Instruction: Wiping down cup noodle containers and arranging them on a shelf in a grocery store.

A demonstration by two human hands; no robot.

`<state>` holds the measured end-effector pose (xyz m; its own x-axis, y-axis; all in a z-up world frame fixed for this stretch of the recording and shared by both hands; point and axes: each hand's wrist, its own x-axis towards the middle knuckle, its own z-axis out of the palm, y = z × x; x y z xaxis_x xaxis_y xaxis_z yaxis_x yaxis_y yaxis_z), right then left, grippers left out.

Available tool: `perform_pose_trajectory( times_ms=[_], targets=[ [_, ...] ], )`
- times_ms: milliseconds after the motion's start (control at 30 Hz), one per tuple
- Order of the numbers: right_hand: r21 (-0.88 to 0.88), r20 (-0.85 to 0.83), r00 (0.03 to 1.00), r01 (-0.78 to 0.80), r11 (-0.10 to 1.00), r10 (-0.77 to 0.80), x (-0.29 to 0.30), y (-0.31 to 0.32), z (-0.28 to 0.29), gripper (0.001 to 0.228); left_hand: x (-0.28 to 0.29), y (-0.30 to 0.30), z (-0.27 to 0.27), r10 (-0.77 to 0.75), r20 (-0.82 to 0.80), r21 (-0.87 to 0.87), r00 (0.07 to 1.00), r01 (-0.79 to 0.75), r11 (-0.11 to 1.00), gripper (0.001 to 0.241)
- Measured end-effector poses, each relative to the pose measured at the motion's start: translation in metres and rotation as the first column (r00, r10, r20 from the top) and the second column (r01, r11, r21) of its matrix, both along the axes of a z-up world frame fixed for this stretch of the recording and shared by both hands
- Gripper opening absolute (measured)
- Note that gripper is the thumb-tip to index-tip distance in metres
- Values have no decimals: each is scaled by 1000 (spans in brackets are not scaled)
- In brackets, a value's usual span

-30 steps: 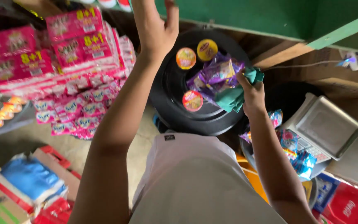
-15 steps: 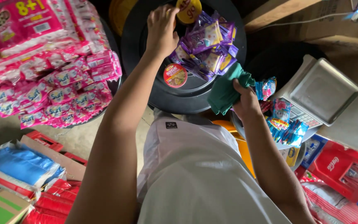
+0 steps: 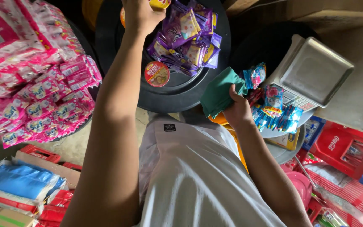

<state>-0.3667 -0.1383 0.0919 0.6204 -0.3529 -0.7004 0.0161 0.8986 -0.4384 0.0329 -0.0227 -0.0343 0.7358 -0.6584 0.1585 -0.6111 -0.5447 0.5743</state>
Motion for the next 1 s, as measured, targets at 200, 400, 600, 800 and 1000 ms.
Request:
perform_pose_trajectory(
  times_ms=[200, 400, 600, 800, 1000],
  targets=[
    [-132, 129, 990, -43, 990, 60, 33, -23, 38, 45, -71, 43, 122, -100, -96, -435, 990, 48, 899, 88],
    [-453, 281, 909, -156, 878, 307, 89, -33, 83, 39, -167, 49, 175, -514, -461, -733, 723, 17, 680, 111],
    [-911, -403, 709, -249, -329, 579, 135, 35, 154, 52, -162, 65, 154, -423, -301, -663, 855, 132, 737, 94],
    [-844, -480, 592, -111, -525, 647, 145, 44, 163, 70, -144, 96, 198, -309, -415, -623, 856, -20, 782, 79],
    [-808, -509, 643, -129, -575, 572, 168, 65, 171, 63, -145, 84, 134, -406, -479, -568, 778, 78, 819, 95]
  ],
)
